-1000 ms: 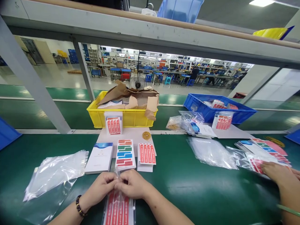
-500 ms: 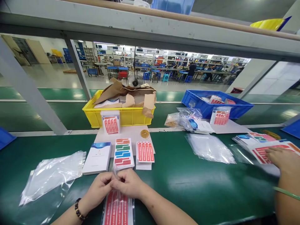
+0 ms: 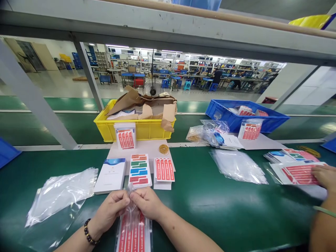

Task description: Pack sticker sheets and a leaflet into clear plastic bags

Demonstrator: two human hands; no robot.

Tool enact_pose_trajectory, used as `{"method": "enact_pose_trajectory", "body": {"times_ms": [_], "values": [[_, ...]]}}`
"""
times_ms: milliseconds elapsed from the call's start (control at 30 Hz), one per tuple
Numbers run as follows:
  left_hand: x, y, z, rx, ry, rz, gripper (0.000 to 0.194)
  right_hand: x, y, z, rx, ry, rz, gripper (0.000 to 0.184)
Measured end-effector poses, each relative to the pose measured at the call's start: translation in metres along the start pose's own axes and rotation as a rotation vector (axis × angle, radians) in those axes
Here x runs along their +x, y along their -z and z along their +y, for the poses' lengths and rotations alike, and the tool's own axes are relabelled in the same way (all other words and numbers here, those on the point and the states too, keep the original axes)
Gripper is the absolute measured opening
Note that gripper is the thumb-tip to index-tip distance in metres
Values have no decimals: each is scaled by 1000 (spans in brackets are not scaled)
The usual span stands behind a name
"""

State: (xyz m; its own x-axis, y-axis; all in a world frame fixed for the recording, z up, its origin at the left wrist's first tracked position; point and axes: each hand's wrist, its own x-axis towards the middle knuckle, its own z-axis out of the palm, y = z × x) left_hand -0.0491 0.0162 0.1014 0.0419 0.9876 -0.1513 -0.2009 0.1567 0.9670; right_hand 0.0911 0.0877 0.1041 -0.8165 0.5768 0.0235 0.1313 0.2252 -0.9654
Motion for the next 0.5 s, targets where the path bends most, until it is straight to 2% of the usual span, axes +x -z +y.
{"method": "enact_pose_trajectory", "body": {"times_ms": [67, 133, 200, 300, 400, 433, 500], "values": [[2, 1, 3, 71, 16, 129, 37, -1, 1, -5, -141, 48, 161, 38], [4, 1, 5, 114, 23, 237, 35, -5, -2, -11, -409, 206, 255, 30], [6, 1, 6, 101, 36, 279, 34, -9, -7, -15, -700, 365, 229, 32], [7, -1, 6, 41, 69, 259, 33, -12, -12, -15, -945, 385, 169, 19], [4, 1, 8, 86, 64, 227, 34, -11, -7, -12, -945, 344, 155, 23], [3, 3, 9, 161, 6, 241, 33, -10, -3, -11, -892, 335, 146, 24], [-1, 8, 14, 388, -229, 273, 23, -9, 6, -13, -754, 307, 123, 24]]}}
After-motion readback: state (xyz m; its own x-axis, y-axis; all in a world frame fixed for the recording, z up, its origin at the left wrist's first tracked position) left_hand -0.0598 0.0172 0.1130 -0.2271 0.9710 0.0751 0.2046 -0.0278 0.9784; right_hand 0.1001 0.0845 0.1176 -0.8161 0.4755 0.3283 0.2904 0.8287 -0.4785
